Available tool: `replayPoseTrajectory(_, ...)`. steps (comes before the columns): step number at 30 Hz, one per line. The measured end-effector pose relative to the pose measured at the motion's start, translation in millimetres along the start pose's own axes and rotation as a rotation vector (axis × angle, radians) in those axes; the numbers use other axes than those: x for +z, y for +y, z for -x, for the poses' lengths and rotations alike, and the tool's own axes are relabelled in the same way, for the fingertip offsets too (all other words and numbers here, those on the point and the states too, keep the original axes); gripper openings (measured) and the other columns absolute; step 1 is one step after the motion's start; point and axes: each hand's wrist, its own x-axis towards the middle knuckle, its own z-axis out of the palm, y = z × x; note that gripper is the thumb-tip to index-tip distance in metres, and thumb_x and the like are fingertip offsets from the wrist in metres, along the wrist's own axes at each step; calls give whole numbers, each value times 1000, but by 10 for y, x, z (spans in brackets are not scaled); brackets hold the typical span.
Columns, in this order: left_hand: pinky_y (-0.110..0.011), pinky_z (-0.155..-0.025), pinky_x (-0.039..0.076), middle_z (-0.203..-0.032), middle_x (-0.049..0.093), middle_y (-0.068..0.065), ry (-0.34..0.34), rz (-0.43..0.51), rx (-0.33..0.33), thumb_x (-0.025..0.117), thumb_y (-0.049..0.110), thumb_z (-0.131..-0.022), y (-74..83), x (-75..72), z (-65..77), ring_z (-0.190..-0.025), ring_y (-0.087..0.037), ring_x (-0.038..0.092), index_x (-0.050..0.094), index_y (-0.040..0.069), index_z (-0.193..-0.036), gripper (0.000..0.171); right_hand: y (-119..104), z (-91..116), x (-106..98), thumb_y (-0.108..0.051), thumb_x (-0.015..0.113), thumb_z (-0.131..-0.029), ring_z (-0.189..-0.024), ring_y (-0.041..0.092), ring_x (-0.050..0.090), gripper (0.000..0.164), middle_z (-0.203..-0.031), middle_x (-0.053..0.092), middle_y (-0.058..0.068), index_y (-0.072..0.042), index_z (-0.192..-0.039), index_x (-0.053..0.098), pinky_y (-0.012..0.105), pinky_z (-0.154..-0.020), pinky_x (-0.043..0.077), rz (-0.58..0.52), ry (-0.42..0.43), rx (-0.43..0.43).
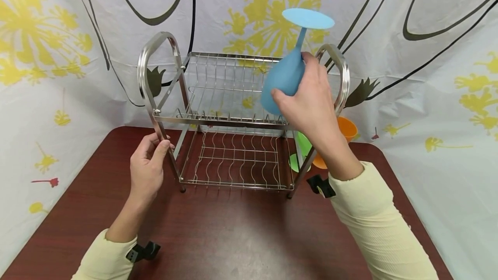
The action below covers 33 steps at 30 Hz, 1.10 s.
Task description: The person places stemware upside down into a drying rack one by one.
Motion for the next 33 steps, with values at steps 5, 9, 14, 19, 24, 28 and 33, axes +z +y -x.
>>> replayPoseTrajectory(5,-19,-73,45,-95,67,-11,4,-7,6,62,18,-97,-3,0,-2,-85,-12,60,65,5,-111,19,-15,-32,5,-31,67,-84,-133,36,37,86,-148,34,21,-6,-152,21,61,-102,38,27,-33,26)
replayPoseTrajectory(9,-19,-72,44,-95,66,-10,5,-6,8,62,16,-96,6,1,-2,-84,-13,59,65,6,-111,19,-20,-56,2,-31,67,-84,-132,39,38,86,-147,34,23,-5,-152,20,62,-99,40,50,-62,34)
replayPoseTrajectory(14,-18,-73,46,-95,66,-9,0,-17,11,61,19,-97,2,2,-10,-86,-11,60,65,6,-112,21,-16,-75,3,-32,70,-84,-131,42,38,90,-147,33,26,-2,-151,19,62,-98,41,77,-99,52)
replayPoseTrajectory(19,-18,-74,47,-94,67,-9,0,-8,32,61,20,-97,9,-1,-16,-86,-9,62,65,4,-112,22,-5,-86,11,-32,72,-83,-132,43,37,92,-147,31,28,-1,-151,17,61,-99,41,96,-128,78)
replayPoseTrajectory(24,-19,-73,46,-95,67,-10,-5,-4,37,61,19,-97,5,-2,-17,-85,-11,61,65,4,-111,22,-2,-92,18,-31,72,-83,-133,44,36,93,-148,30,28,0,-151,16,61,-100,40,100,-136,78)
replayPoseTrajectory(28,-19,-73,45,-96,67,-10,-5,-16,29,61,19,-97,1,-7,-15,-86,-14,61,65,4,-112,22,-1,-95,37,-29,72,-83,-133,44,36,92,-147,31,29,2,-150,17,61,-100,40,99,-145,67)
replayPoseTrajectory(33,-19,-72,45,-95,67,-10,-4,-24,28,62,20,-97,-18,-12,-6,-85,-15,61,66,4,-112,22,14,-88,58,-27,73,-83,-133,45,36,92,-146,31,30,3,-149,17,62,-100,39,109,-155,62)
